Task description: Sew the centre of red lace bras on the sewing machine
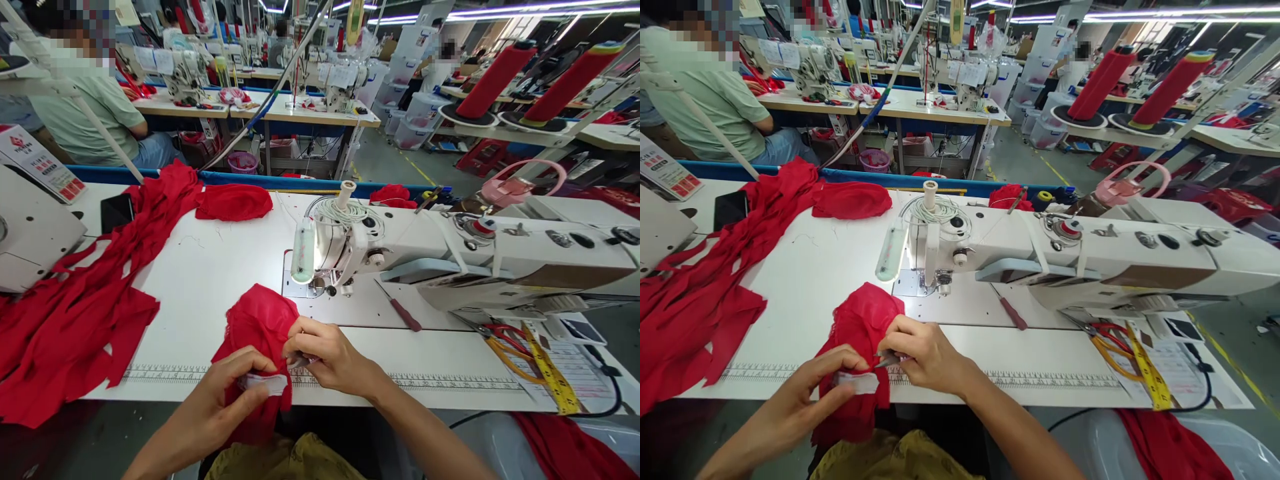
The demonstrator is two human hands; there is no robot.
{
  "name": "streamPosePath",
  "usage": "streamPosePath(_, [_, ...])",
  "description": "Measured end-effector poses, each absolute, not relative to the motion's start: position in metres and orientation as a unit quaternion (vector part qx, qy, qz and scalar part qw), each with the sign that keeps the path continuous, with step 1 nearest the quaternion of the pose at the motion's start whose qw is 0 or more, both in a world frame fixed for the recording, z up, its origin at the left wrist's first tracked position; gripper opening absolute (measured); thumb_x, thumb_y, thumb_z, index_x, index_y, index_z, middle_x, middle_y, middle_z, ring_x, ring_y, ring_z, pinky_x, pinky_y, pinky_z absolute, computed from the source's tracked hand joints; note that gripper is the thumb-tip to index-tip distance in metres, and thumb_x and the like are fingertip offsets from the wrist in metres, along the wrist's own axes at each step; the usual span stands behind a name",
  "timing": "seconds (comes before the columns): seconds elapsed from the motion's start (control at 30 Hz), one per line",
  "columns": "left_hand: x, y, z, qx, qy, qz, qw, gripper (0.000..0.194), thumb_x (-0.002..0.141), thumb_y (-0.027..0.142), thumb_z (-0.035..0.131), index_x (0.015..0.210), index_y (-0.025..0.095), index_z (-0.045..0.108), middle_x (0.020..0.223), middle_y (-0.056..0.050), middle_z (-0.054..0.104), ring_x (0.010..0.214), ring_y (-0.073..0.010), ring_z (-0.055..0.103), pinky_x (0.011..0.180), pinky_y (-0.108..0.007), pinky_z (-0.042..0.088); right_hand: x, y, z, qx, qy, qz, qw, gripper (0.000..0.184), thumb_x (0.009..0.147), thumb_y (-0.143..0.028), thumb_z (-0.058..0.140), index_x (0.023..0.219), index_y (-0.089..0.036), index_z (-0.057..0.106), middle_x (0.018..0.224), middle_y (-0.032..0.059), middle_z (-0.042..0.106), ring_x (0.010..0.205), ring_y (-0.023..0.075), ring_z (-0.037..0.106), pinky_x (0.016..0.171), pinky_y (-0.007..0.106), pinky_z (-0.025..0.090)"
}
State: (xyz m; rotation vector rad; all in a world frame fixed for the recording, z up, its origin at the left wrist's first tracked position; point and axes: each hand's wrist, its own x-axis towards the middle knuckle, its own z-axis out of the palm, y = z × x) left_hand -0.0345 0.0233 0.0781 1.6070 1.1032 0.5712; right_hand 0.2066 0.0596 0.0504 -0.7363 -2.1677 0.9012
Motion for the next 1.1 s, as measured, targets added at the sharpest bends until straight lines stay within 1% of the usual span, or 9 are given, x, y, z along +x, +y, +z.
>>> streamPosePath(0.17, [-0.039,0.063,0.113,0.699,0.443,0.290,0.480,0.030,0.092,0.034,0.058,0.119,0.029,0.070,0.118,-0.006,0.070,0.118,-0.0278,0.058,0.105,-0.035,0.043,0.198,0.063,0.070,-0.210,-0.798,0.438,0.357,0.033,0.078,-0.003,0.042,0.097,-0.019,0.064,0.107,0.0075,0.060,0.077,0.0120,0.064,0.068,0.023,0.057])
streamPosePath(0.23, [-0.030,0.082,0.125,0.747,0.383,0.251,0.483,0.038,0.086,0.029,0.064,0.123,0.030,0.069,0.114,-0.005,0.071,0.118,-0.0283,0.057,0.109,-0.037,0.041,0.195,0.064,0.080,-0.183,-0.784,0.456,0.378,0.028,0.083,-0.006,0.044,0.095,-0.019,0.064,0.107,0.0077,0.062,0.082,0.0131,0.066,0.071,0.024,0.059])
streamPosePath(0.33, [-0.013,0.104,0.132,0.815,0.295,0.167,0.470,0.026,0.083,0.021,0.060,0.105,0.027,0.073,0.093,-0.002,0.072,0.094,-0.0232,0.063,0.094,-0.032,0.047,0.200,0.062,0.088,-0.212,-0.773,0.418,0.427,0.020,0.091,-0.012,0.049,0.091,-0.021,0.067,0.105,0.0074,0.066,0.090,0.0157,0.066,0.077,0.027,0.058])
streamPosePath(0.43, [-0.007,0.119,0.130,0.857,0.319,0.147,0.377,0.021,0.084,0.016,0.049,0.084,0.022,0.068,0.077,0.000,0.064,0.072,-0.0169,0.057,0.071,-0.025,0.043,0.213,0.057,0.079,-0.327,-0.728,0.358,0.484,0.020,0.099,-0.019,0.049,0.100,-0.022,0.069,0.115,0.0081,0.065,0.079,0.0126,0.067,0.072,0.027,0.057])
streamPosePath(0.6, [-0.018,0.130,0.133,0.894,0.341,0.153,0.245,0.035,0.075,0.007,0.041,0.097,0.023,0.063,0.089,0.000,0.059,0.079,-0.0164,0.055,0.071,-0.025,0.038,0.221,0.043,0.057,-0.486,-0.626,0.389,0.470,0.028,0.102,-0.038,0.048,0.108,-0.021,0.070,0.100,0.0067,0.070,0.043,0.0050,0.046,0.046,0.022,0.043])
streamPosePath(0.67, [-0.019,0.127,0.141,0.907,0.327,0.150,0.219,0.037,0.072,0.005,0.039,0.097,0.024,0.060,0.088,0.000,0.056,0.075,-0.0156,0.053,0.067,-0.025,0.036,0.211,0.041,0.055,-0.476,-0.615,0.437,0.452,0.033,0.100,-0.045,0.049,0.108,-0.020,0.070,0.096,0.0065,0.069,0.045,0.0066,0.042,0.042,0.021,0.037])
streamPosePath(0.8, [-0.019,0.120,0.159,0.922,0.321,0.133,0.168,0.035,0.067,0.004,0.038,0.092,0.022,0.055,0.088,-0.001,0.056,0.075,-0.0162,0.052,0.065,-0.025,0.035,0.185,0.041,0.057,-0.389,-0.597,0.548,0.439,0.037,0.091,-0.054,0.060,0.099,-0.019,0.070,0.079,0.0013,0.059,0.057,0.0111,0.043,0.051,0.024,0.038])
streamPosePath(0.97, [-0.036,0.111,0.180,0.891,0.402,0.097,0.188,0.040,0.068,0.009,0.043,0.104,0.022,0.054,0.075,0.003,0.058,0.067,-0.0151,0.053,0.062,-0.024,0.036,0.178,0.028,0.057,-0.388,-0.615,0.598,0.337,0.022,0.076,-0.035,0.073,0.074,-0.019,0.058,0.064,-0.0063,0.043,0.055,0.0080,0.030,0.048,0.022,0.025])
streamPosePath(1.1, [-0.058,0.100,0.190,0.847,0.408,-0.025,0.339,0.005,0.078,0.026,0.060,0.080,0.021,0.059,0.061,0.006,0.054,0.058,-0.0123,0.050,0.054,-0.021,0.033,0.216,0.012,0.076,-0.439,-0.713,0.478,0.265,0.012,0.084,-0.020,0.053,0.074,-0.020,0.058,0.059,-0.0067,0.044,0.055,0.0089,0.037,0.051,0.021,0.029])
